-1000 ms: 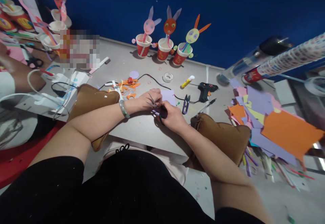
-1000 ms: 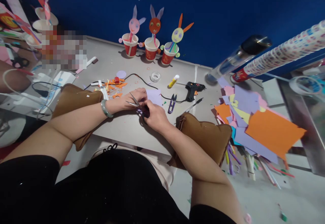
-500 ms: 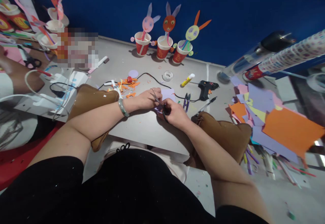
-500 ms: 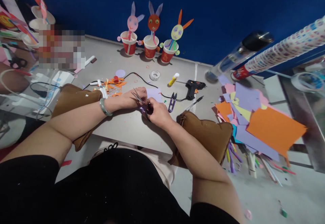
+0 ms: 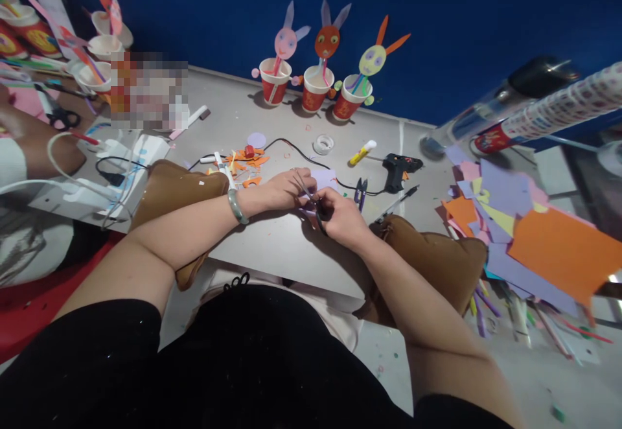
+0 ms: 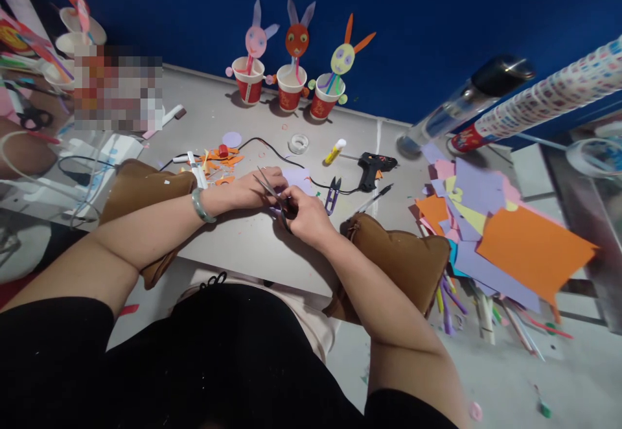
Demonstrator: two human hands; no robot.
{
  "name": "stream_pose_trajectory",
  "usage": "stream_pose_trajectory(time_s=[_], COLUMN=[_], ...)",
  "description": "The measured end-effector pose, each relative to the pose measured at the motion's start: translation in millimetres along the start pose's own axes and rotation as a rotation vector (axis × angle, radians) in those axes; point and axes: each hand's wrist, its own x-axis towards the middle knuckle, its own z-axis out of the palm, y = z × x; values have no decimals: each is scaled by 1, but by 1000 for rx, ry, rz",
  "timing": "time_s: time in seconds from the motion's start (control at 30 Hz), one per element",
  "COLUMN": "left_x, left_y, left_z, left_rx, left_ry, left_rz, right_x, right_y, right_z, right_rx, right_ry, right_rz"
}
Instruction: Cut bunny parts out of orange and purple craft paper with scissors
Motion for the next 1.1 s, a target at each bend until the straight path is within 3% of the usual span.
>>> stream_pose_trajectory(time_s=[0.13, 0.27, 0.4, 0.53, 0.63, 0.7, 0.87, 1.1], left_x=[3, 6, 2, -8, -14, -16, -19, -20], left_y=[-1, 1, 7, 10, 11, 10, 5, -2], left_z=[6, -1, -40, -82, -94, -94, -83, -76], left_rx=[13, -10, -171, -252, -246, -226, -137, -38], left_ry=[5, 22, 134, 306, 228, 140, -133, -228], left_rz=[-12, -166, -279, -399, -501, -551, -624, -686], right_x=[3, 6, 10, 16, 18, 18, 17, 15], right_y=[2, 0, 3, 12, 17, 18, 20, 24], right_z=[-3, -10, -23, -35, -38, -37, -34, -31], right_rx=[67, 172, 285, 393, 415, 426, 405, 385], right_ry=[67, 82, 134, 361, 562, 621, 599, 561], right_rz=[2, 49, 29, -64, -151, -196, -215, -196])
